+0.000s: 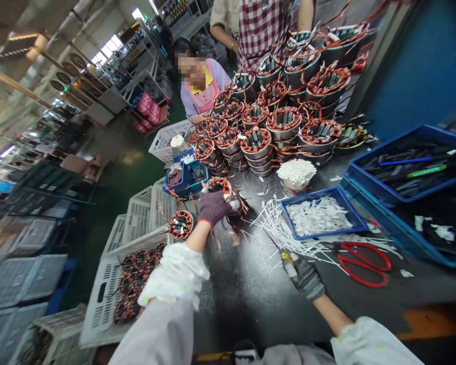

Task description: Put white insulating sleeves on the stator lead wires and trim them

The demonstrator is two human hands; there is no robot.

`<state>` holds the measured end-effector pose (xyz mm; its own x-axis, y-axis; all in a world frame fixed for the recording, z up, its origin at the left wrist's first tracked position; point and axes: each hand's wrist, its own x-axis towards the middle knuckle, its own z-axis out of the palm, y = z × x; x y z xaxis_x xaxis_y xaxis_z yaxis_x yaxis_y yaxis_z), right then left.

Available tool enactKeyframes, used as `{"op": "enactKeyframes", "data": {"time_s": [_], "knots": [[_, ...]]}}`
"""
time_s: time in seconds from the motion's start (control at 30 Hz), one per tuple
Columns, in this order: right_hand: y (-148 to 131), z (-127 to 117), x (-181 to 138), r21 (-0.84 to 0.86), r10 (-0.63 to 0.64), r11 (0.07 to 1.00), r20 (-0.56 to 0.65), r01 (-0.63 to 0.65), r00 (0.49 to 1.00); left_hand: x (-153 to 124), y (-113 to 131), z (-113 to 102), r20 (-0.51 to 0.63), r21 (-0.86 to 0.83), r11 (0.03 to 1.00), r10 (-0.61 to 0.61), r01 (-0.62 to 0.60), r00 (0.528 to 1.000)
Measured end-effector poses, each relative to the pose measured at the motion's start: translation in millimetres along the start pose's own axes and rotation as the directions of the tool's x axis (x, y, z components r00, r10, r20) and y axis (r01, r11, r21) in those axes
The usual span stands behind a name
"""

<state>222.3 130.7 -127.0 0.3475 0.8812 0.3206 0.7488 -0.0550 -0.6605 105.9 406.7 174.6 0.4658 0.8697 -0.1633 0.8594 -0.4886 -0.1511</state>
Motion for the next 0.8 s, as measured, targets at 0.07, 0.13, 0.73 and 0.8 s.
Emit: {"op": "enactKeyframes", "data": {"time_s": [0.07,0.13,0.73,0.8], "knots": [[-1.8,-1.5,1.4,0.015,0.035,0.999,0.033,-0.036,0.999,-38.1,25.9,6.3,-0.024,0.006,0.990,-0.140,0.140,0.990],[-3.2,-2.9,2.3,0.019,0.076,0.997,0.071,-0.078,0.995,-75.1,46.1,9.1,-0.064,0.007,0.967,-0.254,0.255,0.965],[-8.4,-17.9,11.6,-0.020,0.174,0.985,0.235,-0.174,0.956,-114.0,-30.6,7.0,0.177,0.237,0.562,0.777,-0.792,0.605],[-8.8,-19.4,12.0,-0.022,0.186,0.982,0.255,-0.187,0.949,-107.1,-34.6,14.2,0.204,0.179,0.554,0.787,-0.813,0.582]]}}
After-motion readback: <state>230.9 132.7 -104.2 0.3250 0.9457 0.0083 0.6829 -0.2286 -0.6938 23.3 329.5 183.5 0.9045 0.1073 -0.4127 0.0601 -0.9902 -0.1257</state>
